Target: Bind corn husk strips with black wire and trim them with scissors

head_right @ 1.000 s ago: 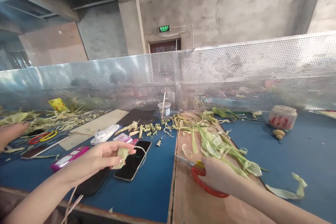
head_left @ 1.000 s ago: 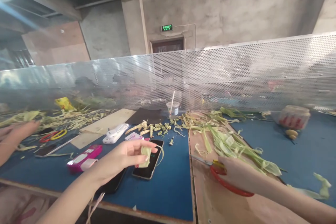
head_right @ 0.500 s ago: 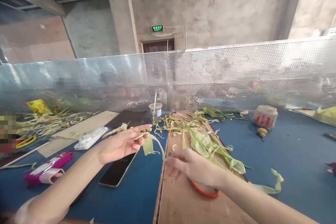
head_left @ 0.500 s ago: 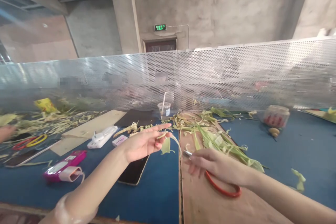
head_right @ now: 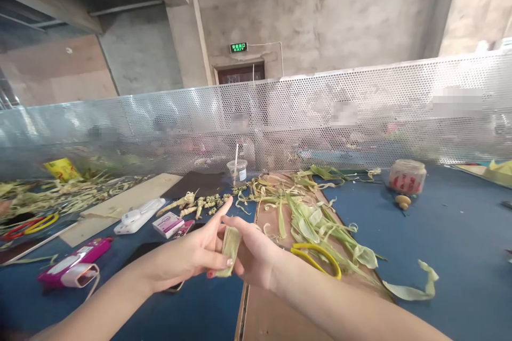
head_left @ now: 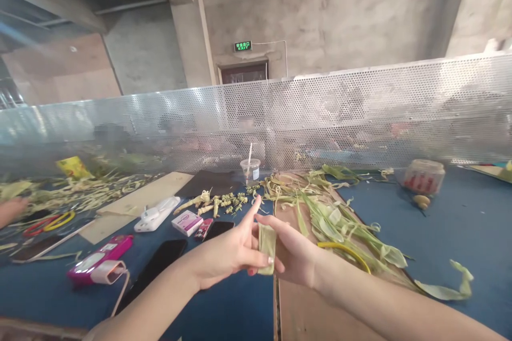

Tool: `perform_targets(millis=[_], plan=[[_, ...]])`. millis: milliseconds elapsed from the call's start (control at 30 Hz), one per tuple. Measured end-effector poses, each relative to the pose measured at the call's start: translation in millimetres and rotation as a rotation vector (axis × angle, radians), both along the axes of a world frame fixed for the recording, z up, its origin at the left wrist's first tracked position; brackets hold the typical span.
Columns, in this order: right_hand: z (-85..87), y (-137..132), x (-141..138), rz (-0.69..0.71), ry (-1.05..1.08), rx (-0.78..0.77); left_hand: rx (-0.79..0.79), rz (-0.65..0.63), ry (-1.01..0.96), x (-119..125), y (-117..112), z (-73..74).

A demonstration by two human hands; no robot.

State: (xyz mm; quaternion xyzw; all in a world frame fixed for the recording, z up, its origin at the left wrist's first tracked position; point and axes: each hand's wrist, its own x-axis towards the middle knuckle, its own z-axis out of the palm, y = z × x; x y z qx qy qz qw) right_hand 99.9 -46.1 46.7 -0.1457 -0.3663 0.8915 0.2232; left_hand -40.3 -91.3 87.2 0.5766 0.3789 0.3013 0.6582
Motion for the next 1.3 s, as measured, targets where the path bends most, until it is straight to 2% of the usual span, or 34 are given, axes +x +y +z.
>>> perform_targets(millis=[67, 167, 233, 300, 500, 700, 900, 967, 1100, 1200, 1300], plan=[[2.0, 0.8, -1.7, -0.093, -0.056, -0.101, 0.006, -0.005, 0.017, 1.0, -5.0, -4.0], [4.2, 4.1, -4.8, -0.348, -0.062, -0.263, 0.0, 0.001, 0.053, 3.2, -13.3, -11.2], [5.3, 6.4, -7.1, -0.473, -0.035, -0.296, -0.009, 0.021, 0.094, 4.5, -18.6, -17.5], [6.4, 8.7, -8.5, -0.527, -0.019, -0.299, -0.027, 0.031, 0.14, 5.1, -22.9, -24.1], [3.0, 20.5, -5.2, -0.52, 0.012, -0.251, -0.118, -0.088, 0.106, 0.8, -27.6, -37.7], [-5.8, 32.3, -2.0, -0.498, 0.02, -0.16, -0.127, -0.142, 0.135, -3.4, -22.7, -43.7], [5.1, 26.8, -5.7, -0.449, 0.05, -0.003, -0.123, -0.222, 0.147, -4.9, -18.8, -47.5], [11.2, 21.9, -7.4, -0.436, 0.059, 0.043, -0.063, -0.173, 0.168, -8.0, -15.6, -48.1], [20.6, 12.4, -12.9, -0.42, 0.071, 0.119, 0.091, 0.08, 0.145, -9.2, -3.7, -41.4], [24.4, 8.9, -17.8, -0.428, 0.083, 0.166, 0.098, 0.003, -0.035, -0.5, 5.7, -31.9], [27.1, 7.6, -20.6, -0.427, 0.089, 0.213, 0.108, -0.007, -0.195, 10.4, 14.0, -28.4]])
